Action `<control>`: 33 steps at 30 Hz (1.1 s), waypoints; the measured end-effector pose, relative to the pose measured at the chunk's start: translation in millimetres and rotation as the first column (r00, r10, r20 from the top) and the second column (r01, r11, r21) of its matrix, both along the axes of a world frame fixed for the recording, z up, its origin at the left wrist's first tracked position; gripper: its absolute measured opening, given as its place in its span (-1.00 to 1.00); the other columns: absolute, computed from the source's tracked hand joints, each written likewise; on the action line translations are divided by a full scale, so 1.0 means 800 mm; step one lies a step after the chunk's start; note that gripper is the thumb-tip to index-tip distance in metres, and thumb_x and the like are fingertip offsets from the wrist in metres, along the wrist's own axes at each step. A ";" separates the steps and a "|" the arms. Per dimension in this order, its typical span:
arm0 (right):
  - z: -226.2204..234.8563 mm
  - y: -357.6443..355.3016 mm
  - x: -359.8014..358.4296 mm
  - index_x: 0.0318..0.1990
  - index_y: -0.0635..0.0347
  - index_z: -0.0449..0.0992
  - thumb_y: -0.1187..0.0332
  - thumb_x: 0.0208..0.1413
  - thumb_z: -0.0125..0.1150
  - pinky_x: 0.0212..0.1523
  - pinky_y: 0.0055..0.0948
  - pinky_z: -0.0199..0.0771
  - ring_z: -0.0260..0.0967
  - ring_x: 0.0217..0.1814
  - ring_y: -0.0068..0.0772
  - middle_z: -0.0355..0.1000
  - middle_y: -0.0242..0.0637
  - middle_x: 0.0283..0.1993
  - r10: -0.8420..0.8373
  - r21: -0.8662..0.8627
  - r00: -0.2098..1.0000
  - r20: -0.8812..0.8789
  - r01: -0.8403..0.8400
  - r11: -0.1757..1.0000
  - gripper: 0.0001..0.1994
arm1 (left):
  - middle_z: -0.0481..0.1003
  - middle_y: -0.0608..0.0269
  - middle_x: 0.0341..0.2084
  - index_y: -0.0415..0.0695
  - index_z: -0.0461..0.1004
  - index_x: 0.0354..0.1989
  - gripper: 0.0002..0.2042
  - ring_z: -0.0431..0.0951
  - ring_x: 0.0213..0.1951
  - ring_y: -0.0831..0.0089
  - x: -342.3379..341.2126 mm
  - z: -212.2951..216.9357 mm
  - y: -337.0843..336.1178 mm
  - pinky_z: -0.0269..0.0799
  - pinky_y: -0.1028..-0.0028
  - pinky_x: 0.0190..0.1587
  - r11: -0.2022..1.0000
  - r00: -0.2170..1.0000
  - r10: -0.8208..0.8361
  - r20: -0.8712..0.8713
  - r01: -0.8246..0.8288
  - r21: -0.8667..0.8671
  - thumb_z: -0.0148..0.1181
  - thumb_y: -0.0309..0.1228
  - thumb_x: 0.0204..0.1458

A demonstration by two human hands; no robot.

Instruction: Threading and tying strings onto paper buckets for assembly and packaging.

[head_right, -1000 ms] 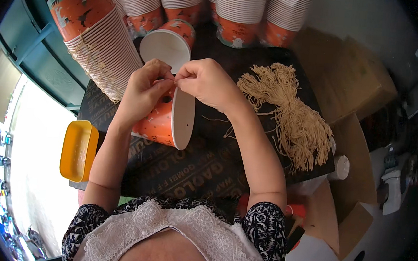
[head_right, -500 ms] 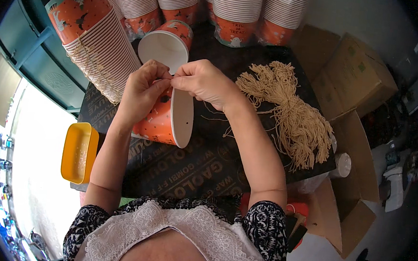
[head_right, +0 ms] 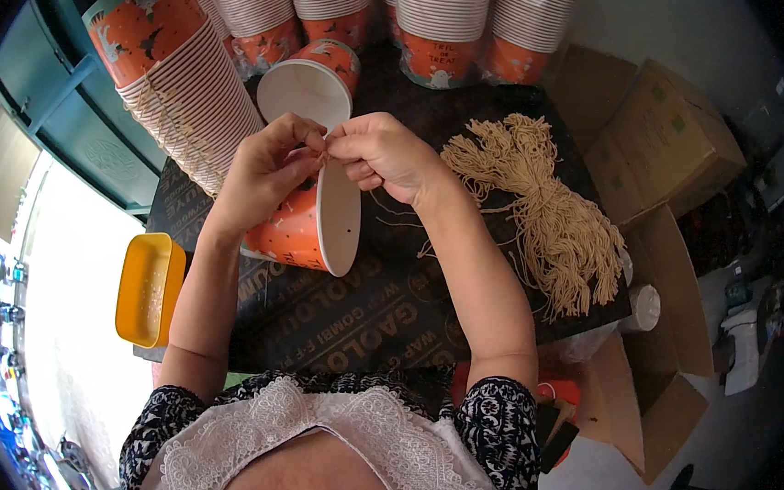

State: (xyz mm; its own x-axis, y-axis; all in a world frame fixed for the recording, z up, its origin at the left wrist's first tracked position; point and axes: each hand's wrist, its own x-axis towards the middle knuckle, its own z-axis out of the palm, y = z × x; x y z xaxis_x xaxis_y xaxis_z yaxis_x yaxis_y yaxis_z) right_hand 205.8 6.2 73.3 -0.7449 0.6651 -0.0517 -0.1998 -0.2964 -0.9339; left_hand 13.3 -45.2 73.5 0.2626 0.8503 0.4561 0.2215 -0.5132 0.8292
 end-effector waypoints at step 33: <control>-0.001 -0.017 0.027 -0.37 0.13 0.49 0.35 0.12 0.17 -0.60 -0.73 -0.07 0.01 -0.59 -0.83 0.23 -0.64 -0.55 -0.159 0.175 0.959 0.234 0.120 0.977 -0.91 | 0.48 0.34 -0.44 -0.29 0.42 -0.34 -0.96 0.42 -0.39 0.69 0.022 0.000 -0.007 0.40 0.61 -0.30 0.998 0.995 0.067 0.074 -0.068 0.005 0.12 -0.65 0.05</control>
State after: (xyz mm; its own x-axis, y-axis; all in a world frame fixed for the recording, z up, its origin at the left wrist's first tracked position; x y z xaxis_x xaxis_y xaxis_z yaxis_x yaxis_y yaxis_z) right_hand 227.5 -7.2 72.5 -0.6216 0.7759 -0.1073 0.0121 -0.1275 -0.9918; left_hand 31.2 -51.0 73.4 0.1699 0.8617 0.4782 0.1939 -0.5050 0.8411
